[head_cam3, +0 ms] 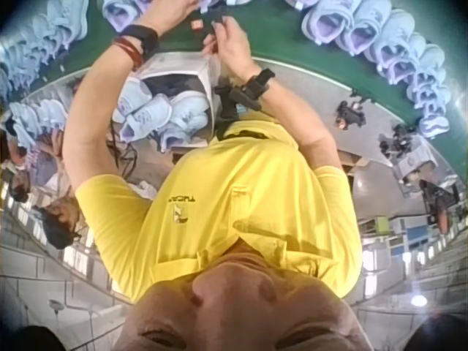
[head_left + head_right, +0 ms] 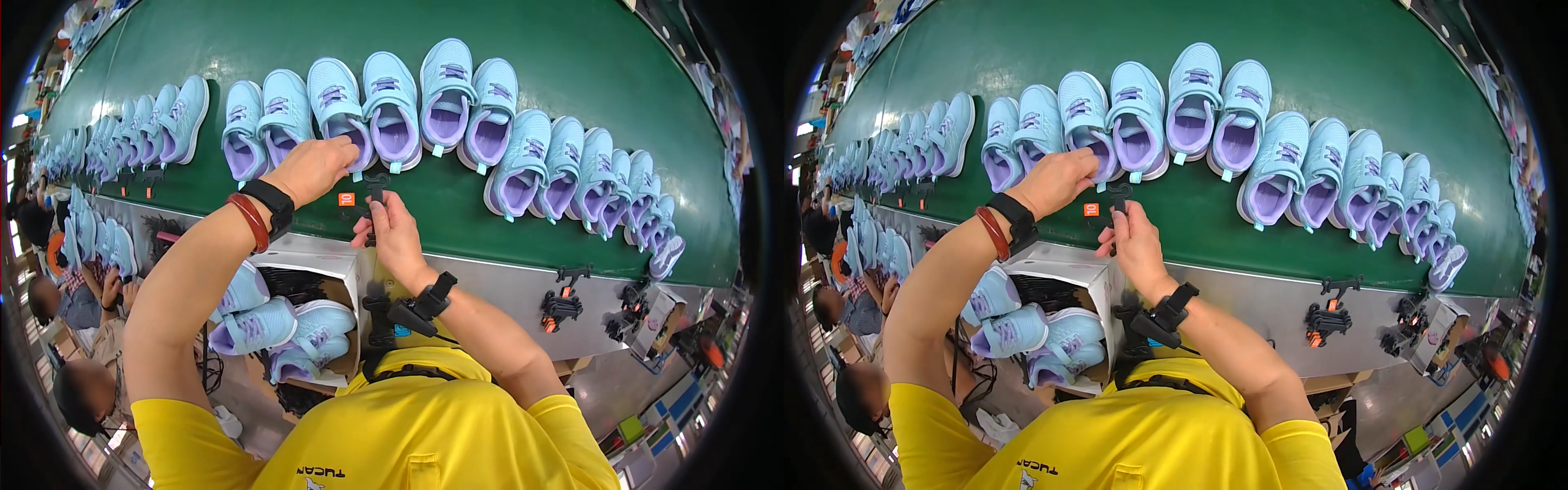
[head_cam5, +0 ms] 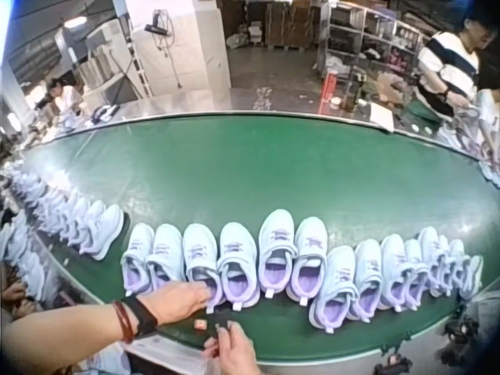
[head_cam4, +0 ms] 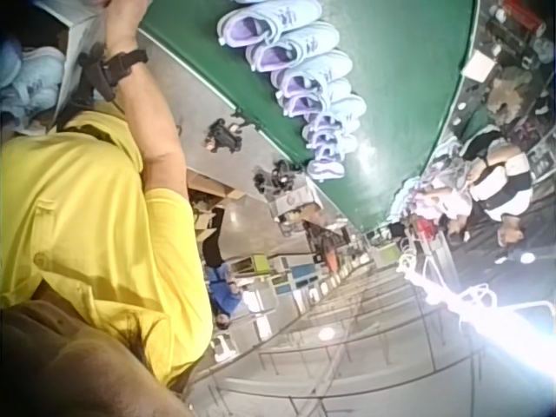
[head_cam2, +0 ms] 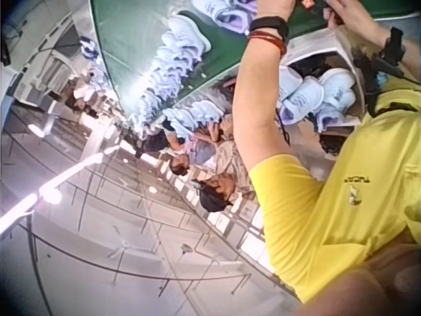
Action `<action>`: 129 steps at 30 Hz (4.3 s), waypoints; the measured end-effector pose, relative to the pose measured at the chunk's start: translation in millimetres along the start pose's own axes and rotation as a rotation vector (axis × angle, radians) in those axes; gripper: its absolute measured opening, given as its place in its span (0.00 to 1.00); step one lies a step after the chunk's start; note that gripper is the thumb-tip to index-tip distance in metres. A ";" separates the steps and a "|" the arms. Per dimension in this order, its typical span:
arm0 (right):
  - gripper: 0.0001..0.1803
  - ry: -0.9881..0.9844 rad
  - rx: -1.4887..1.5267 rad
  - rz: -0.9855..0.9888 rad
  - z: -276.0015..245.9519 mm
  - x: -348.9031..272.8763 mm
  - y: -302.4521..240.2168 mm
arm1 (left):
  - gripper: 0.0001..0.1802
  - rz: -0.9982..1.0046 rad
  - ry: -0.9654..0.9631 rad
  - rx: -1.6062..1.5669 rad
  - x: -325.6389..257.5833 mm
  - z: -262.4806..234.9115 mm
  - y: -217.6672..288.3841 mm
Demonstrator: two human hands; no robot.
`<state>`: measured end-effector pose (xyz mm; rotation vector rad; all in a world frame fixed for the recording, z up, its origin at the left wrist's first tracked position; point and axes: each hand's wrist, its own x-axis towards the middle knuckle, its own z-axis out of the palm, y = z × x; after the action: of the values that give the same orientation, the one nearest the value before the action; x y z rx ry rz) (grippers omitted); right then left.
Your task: The person attaches black plastic security tags to pairs of light blue and purple sneakers arranged on a green conveyor belt. They pick up a tag, clip it onto the shoe's tongue, and move to the next pair, repeating the process for multiple shoes.
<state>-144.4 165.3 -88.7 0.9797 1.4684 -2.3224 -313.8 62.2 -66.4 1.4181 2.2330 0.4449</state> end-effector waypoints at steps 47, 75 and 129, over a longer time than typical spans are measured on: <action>0.06 -0.398 -1.707 -1.240 -43.3 62.9 -104.6 | 0.17 -0.297 -0.180 -0.017 -36.4 -4.0 15.8; 0.22 0.205 -1.707 -0.283 -389.3 -166.5 -86.7 | 0.28 -0.115 -0.036 0.132 68.3 -13.0 91.4; 0.08 -0.229 -0.128 0.078 -18.0 9.1 -75.7 | 0.11 0.129 0.098 0.013 55.0 -24.1 17.8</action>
<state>-182.4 218.3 -45.3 0.6985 1.4387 -2.1726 -333.3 118.9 -48.3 1.5847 2.2323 0.5550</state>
